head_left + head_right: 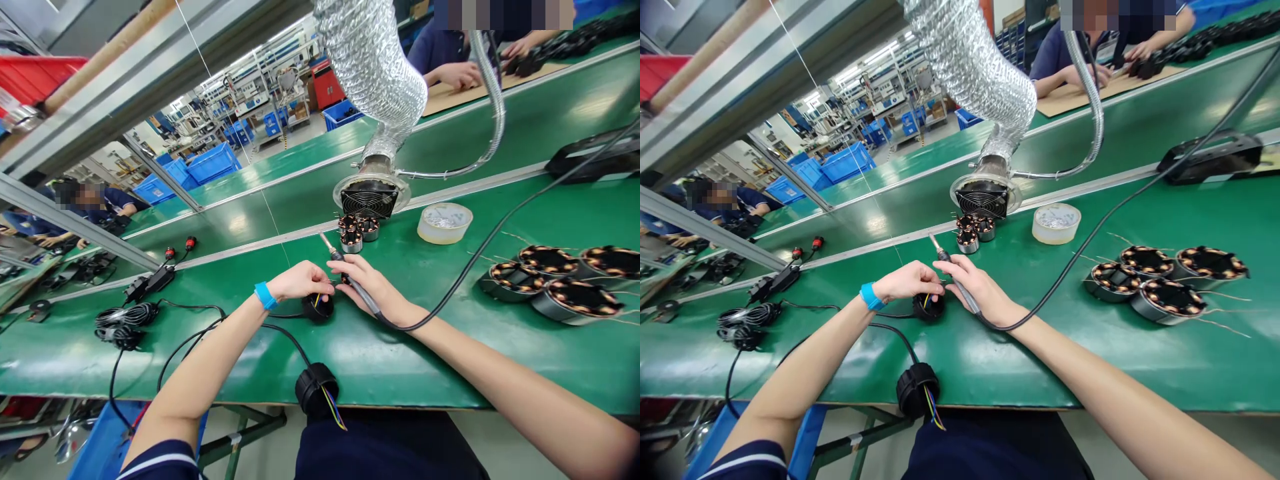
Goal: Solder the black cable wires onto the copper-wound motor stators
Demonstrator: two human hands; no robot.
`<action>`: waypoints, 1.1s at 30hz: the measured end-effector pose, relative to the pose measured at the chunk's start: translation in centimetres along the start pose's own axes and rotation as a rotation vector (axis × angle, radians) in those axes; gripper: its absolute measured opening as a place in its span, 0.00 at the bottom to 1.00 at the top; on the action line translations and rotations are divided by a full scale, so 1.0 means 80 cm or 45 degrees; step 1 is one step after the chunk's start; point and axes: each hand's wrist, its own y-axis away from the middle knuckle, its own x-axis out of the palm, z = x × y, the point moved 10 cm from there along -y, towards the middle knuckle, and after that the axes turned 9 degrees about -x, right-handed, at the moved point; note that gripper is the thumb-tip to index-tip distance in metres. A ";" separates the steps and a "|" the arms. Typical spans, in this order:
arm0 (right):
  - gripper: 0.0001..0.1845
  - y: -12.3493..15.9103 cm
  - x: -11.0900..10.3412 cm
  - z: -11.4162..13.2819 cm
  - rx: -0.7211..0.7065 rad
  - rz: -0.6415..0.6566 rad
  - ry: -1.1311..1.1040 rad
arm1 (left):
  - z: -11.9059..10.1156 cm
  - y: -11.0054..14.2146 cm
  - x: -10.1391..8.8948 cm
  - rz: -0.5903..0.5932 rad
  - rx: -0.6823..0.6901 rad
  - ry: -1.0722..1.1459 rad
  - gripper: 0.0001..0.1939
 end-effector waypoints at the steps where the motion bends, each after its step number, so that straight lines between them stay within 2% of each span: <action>1: 0.25 -0.002 0.003 -0.002 0.009 0.005 -0.003 | 0.001 -0.001 0.000 -0.004 0.008 0.055 0.19; 4: 0.23 -0.013 0.006 -0.001 0.029 -0.057 0.043 | 0.008 -0.005 -0.008 -0.065 0.023 0.303 0.17; 9: 0.21 -0.034 0.012 0.007 0.063 -0.226 0.106 | 0.033 -0.007 -0.036 -0.243 0.060 0.660 0.20; 11: 0.23 -0.039 0.014 0.010 0.025 -0.231 0.180 | 0.037 -0.006 -0.055 -0.330 0.114 0.618 0.20; 13: 0.23 -0.040 0.005 0.009 -0.021 -0.246 0.394 | 0.038 -0.009 -0.078 -0.408 0.176 0.512 0.19; 16: 0.21 -0.031 -0.020 -0.005 -0.022 -0.327 0.722 | 0.041 -0.017 -0.124 -0.578 0.219 0.339 0.15; 18: 0.21 -0.025 -0.032 -0.021 0.008 -0.338 0.813 | 0.049 -0.022 -0.159 -0.727 0.188 0.254 0.13; 21: 0.21 -0.021 -0.031 -0.041 -0.010 -0.237 0.870 | 0.063 -0.023 -0.204 -0.902 0.104 0.202 0.10; 24: 0.23 -0.021 -0.019 -0.049 -0.077 -0.101 0.845 | 0.067 -0.001 -0.227 -1.088 0.019 0.166 0.10; 26: 0.24 -0.021 -0.015 -0.053 -0.068 -0.046 0.814 | 0.058 0.028 -0.216 -1.177 0.023 0.136 0.11; 28: 0.24 -0.020 -0.014 -0.056 -0.030 -0.021 0.783 | 0.035 0.060 -0.174 -1.106 0.116 0.096 0.16; 30: 0.25 -0.018 -0.017 -0.058 0.011 -0.027 0.756 | 0.004 0.090 -0.101 -0.815 0.249 0.033 0.22; 33: 0.26 -0.013 -0.024 -0.056 0.077 -0.072 0.712 | -0.042 0.151 0.033 -0.318 0.517 -0.281 0.23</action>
